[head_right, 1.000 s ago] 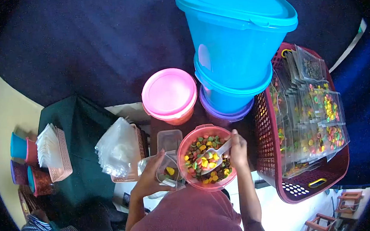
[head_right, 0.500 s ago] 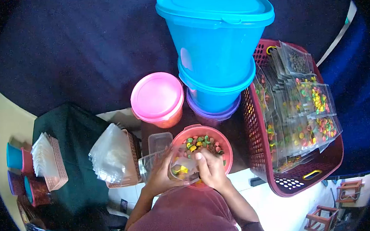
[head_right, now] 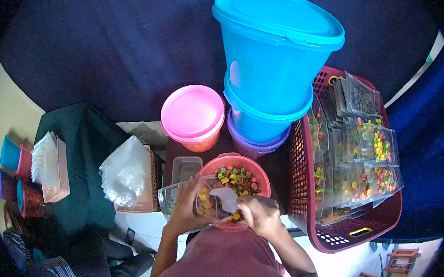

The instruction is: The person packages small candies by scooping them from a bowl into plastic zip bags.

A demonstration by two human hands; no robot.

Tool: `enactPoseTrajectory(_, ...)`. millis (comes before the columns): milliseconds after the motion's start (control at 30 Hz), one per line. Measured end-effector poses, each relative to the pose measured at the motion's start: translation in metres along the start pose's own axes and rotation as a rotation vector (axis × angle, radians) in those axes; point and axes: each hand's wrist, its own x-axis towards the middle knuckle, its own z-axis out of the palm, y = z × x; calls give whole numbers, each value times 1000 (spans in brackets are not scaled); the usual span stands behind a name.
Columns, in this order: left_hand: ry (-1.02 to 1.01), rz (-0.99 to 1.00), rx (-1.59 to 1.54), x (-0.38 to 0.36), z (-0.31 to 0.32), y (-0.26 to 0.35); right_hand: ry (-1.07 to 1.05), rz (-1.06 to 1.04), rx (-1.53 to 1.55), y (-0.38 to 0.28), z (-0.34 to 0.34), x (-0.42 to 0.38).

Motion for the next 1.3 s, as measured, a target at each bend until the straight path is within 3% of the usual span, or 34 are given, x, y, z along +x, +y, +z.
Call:
enactPoseTrajectory(33,1,-1,-1,-1,0,0,49,-12,-69,-1,-3,3)
enactPoseTrajectory(133,11,4,-25,-1,-1,-1,211,244,-117,0,-11,4)
enactPoseTrajectory(200,2,12,-11,-2,-3,-1,239,255,-148,5,-8,6)
enactPoseTrajectory(300,-32,40,1,0,-8,-1,-349,378,-275,18,-3,-6)
enactPoseTrajectory(333,-32,38,5,0,-8,-1,-347,378,-270,18,1,-8)
enactPoseTrajectory(400,-52,63,-24,3,-8,-4,-169,407,-136,19,14,-14)
enactPoseTrajectory(467,-45,94,-10,3,-5,-5,-260,461,2,24,19,-24)
enactPoseTrajectory(533,-100,85,59,8,-6,1,-425,550,345,24,31,-31)
enactPoseTrajectory(600,-63,174,53,15,2,-9,-467,465,433,22,41,-27)
enactPoseTrajectory(667,-80,248,53,17,5,-11,-535,814,877,18,50,-27)
enactPoseTrajectory(833,-100,259,44,20,0,-16,-419,878,860,20,60,-36)
enactPoseTrajectory(933,-98,183,88,9,-14,-20,-458,880,787,35,64,-53)
enactPoseTrajectory(1033,354,80,2,-14,-27,-39,-434,903,819,33,62,-55)
enactPoseTrajectory(1067,353,76,0,-22,-29,-46,-430,864,824,31,61,-53)
enactPoseTrajectory(1133,557,-123,-172,-34,-28,-64,-467,851,768,32,62,-53)
enactPoseTrajectory(1167,564,-127,-173,-38,-26,-72,-462,853,788,35,63,-54)
enactPoseTrajectory(1233,425,-372,-790,-44,-22,-81,-470,851,806,37,64,-56)
enactPoseTrajectory(1300,399,-405,-853,-44,-20,-83,-463,846,846,39,64,-56)
